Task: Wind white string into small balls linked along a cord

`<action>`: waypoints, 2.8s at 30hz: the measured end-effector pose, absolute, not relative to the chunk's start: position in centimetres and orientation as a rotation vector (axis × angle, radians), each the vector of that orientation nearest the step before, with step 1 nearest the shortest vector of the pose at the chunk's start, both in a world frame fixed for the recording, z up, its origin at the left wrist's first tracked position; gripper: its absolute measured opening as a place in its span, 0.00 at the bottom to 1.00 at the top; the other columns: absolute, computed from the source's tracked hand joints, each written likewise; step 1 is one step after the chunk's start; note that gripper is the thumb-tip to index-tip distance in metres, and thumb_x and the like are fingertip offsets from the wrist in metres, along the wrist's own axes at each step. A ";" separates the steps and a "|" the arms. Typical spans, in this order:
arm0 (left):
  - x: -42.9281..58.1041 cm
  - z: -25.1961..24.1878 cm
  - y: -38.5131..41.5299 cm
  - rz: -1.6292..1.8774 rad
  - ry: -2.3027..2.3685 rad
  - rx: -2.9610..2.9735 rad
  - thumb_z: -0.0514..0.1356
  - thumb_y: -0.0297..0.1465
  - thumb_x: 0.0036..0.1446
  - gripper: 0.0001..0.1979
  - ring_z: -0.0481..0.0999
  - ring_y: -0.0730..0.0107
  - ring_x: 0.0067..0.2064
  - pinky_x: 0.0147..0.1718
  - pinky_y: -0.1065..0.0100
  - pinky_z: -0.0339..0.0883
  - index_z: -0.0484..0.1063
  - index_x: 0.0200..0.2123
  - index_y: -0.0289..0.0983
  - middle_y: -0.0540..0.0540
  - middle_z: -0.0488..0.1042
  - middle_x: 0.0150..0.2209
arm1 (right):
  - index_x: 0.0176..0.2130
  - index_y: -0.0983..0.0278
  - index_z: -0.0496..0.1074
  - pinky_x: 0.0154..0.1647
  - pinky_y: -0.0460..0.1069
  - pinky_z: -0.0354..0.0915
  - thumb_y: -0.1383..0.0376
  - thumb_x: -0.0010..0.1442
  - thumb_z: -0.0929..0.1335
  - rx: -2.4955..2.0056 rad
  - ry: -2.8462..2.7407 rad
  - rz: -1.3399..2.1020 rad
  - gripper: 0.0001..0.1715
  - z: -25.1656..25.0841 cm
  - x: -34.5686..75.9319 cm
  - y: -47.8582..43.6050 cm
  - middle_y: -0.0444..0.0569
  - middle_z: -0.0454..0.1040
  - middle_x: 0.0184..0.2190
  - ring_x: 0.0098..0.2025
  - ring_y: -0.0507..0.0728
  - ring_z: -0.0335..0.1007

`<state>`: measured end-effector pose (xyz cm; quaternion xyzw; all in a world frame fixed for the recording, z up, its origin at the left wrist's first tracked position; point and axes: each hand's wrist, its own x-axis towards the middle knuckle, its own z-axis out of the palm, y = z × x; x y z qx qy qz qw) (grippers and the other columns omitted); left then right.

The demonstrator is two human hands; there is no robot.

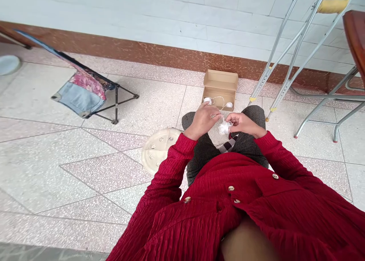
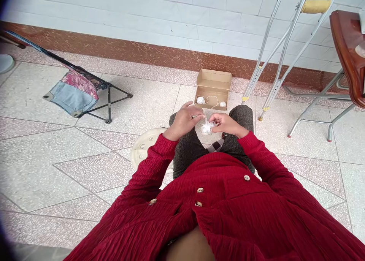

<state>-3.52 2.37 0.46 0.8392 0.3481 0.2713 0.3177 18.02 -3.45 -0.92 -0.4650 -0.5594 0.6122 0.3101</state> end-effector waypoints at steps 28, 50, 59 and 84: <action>-3.3 -0.3 1.3 0.695 0.899 1.914 0.56 0.42 0.66 0.19 0.76 0.67 0.35 0.41 0.66 0.69 0.79 0.32 0.36 0.47 0.80 0.32 | 0.44 0.64 0.77 0.32 0.48 0.75 0.65 0.45 0.78 -1.053 -1.070 1.972 0.24 0.3 18.1 -3.9 0.47 0.79 0.35 0.34 0.54 0.75; -3.3 -1.1 1.2 0.639 0.911 1.897 0.57 0.39 0.64 0.17 0.74 0.67 0.34 0.39 0.66 0.67 0.79 0.30 0.36 0.48 0.79 0.31 | 0.39 0.63 0.76 0.36 0.48 0.69 0.66 0.42 0.77 -1.149 -1.183 1.912 0.21 -1.0 18.2 -4.3 0.44 0.77 0.33 0.34 0.53 0.72; -2.1 -2.8 -1.7 0.471 0.809 1.885 0.56 0.38 0.65 0.19 0.71 0.71 0.30 0.35 0.69 0.64 0.77 0.26 0.35 0.50 0.74 0.25 | 0.38 0.61 0.73 0.34 0.48 0.71 0.58 0.47 0.76 -1.291 -0.816 1.475 0.19 -0.3 20.2 -0.7 0.46 0.78 0.36 0.35 0.54 0.74; -3.0 -2.9 -0.9 0.501 0.853 1.843 0.56 0.37 0.66 0.19 0.72 0.72 0.29 0.34 0.71 0.62 0.76 0.25 0.34 0.50 0.76 0.26 | 0.44 0.59 0.73 0.43 0.53 0.73 0.62 0.46 0.75 -1.210 -0.939 1.389 0.23 -0.4 19.5 -0.2 0.45 0.77 0.41 0.41 0.56 0.74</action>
